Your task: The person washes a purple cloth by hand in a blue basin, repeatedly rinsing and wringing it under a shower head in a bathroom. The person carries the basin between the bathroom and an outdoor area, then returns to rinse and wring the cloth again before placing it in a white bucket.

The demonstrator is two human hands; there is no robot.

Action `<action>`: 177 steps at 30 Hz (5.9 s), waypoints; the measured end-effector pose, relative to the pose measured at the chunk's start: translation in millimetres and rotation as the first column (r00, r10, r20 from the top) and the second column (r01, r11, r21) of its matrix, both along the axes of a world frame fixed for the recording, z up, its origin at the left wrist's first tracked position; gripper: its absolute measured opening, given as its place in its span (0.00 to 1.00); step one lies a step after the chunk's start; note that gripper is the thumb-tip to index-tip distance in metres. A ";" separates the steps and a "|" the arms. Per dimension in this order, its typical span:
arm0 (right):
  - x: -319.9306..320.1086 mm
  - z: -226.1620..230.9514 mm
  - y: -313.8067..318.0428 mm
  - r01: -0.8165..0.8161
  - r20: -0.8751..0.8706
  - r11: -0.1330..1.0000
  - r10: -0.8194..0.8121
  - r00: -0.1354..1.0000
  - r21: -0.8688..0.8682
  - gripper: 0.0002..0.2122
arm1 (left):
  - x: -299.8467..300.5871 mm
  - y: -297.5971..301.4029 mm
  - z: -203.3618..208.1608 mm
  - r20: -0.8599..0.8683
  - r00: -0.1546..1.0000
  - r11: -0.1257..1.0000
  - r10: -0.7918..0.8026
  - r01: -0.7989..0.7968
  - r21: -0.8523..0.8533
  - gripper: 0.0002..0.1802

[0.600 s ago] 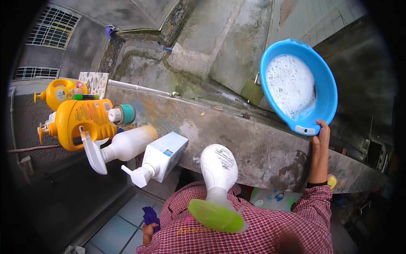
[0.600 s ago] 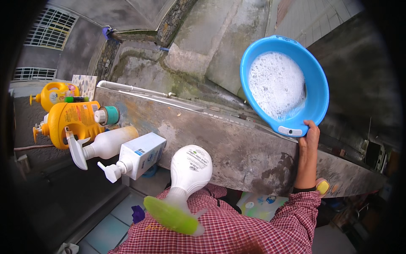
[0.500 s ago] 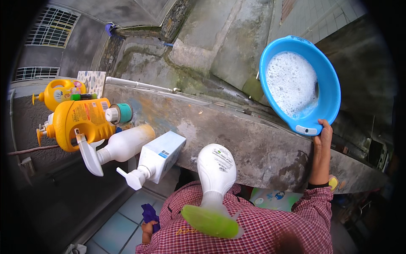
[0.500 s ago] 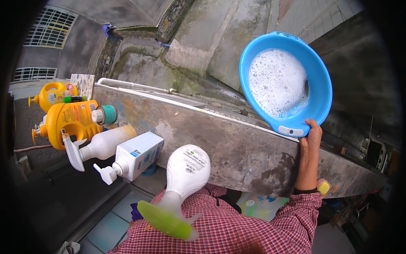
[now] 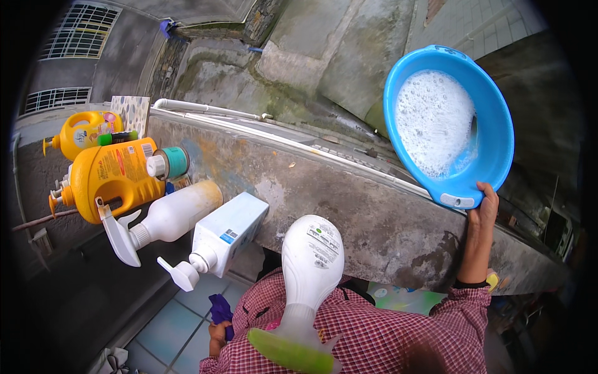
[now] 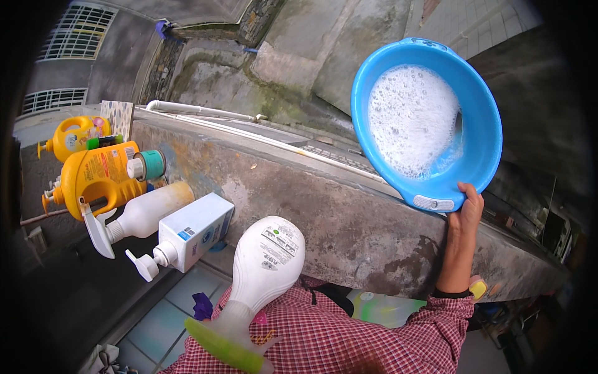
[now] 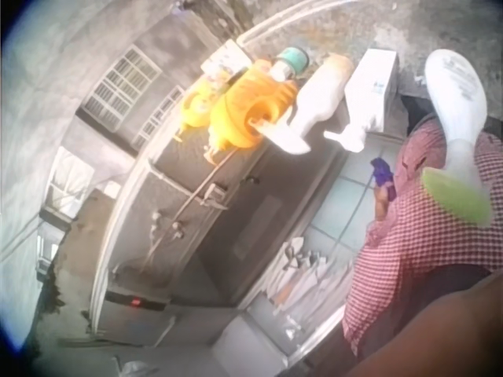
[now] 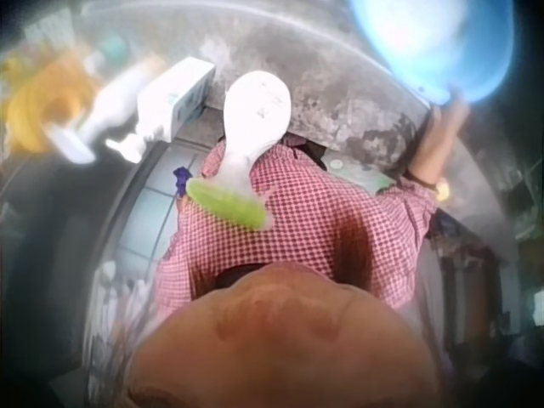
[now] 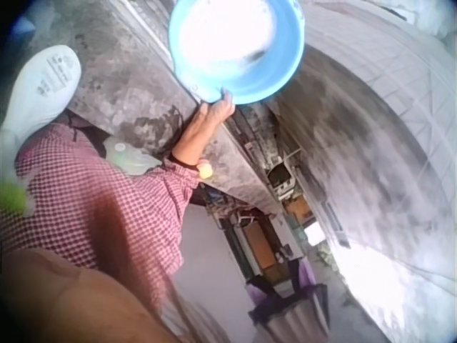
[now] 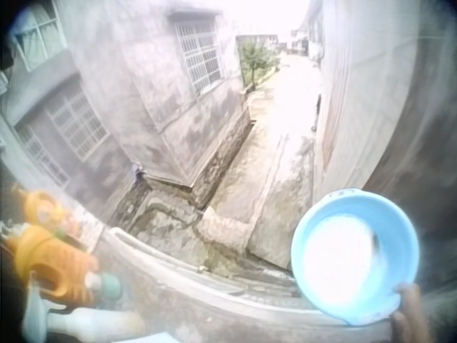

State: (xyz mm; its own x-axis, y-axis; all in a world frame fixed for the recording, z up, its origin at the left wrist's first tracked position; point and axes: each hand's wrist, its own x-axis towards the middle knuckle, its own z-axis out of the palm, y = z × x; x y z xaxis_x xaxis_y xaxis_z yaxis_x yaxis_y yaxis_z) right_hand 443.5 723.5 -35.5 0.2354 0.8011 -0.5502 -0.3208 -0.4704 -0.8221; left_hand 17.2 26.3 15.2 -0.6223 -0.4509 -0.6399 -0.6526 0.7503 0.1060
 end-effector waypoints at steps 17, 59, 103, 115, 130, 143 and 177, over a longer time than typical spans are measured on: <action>-3.5 -3.0 3.0 -0.028 0.083 0.999 0.030 0.996 -0.026 0.12 | 3.4 40.3 5.2 -0.050 0.999 0.999 0.022 -0.024 -0.032 0.34; -112.9 -53.4 155.9 -0.793 0.865 0.602 -0.345 -0.365 -0.095 0.26 | -34.2 1.3 -13.5 0.095 0.988 0.992 -0.123 0.125 -0.025 0.31; -66.6 58.4 79.2 -0.168 0.259 0.985 0.169 0.951 -0.026 0.14 | -66.9 -21.9 -76.9 0.061 0.998 0.949 0.035 -0.052 0.311 0.31; -78.0 318.8 -122.6 -0.438 0.284 0.833 0.353 0.891 0.338 0.11 | -105.8 -137.4 -134.1 0.044 0.999 0.713 0.016 -0.042 0.700 0.27; -467.1 298.6 -419.6 -0.897 0.205 0.382 0.881 0.426 0.222 0.16 | -155.4 -318.3 -76.0 -0.061 0.784 0.372 0.618 -0.224 0.901 0.28; -847.2 32.3 -624.8 -0.948 -0.535 -0.255 0.837 -0.118 -0.190 0.18 | -404.1 -353.1 53.6 -0.210 0.574 0.225 0.791 0.045 0.973 0.25; -1734.9 -84.9 -917.6 -0.978 -0.331 0.059 0.935 0.125 -0.202 0.19 | -1314.2 -635.8 46.9 -0.570 0.401 0.688 0.717 -0.275 0.672 0.26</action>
State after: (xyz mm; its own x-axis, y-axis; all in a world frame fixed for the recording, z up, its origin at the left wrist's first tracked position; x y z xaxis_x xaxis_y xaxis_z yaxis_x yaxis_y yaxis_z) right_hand -1291.4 -194.1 -120.4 -0.6606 0.0757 -0.7469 0.5591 -0.6143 -0.5568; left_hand -1297.0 -609.4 62.0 -0.6847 -0.6845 -0.2503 -0.3751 0.0365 0.9263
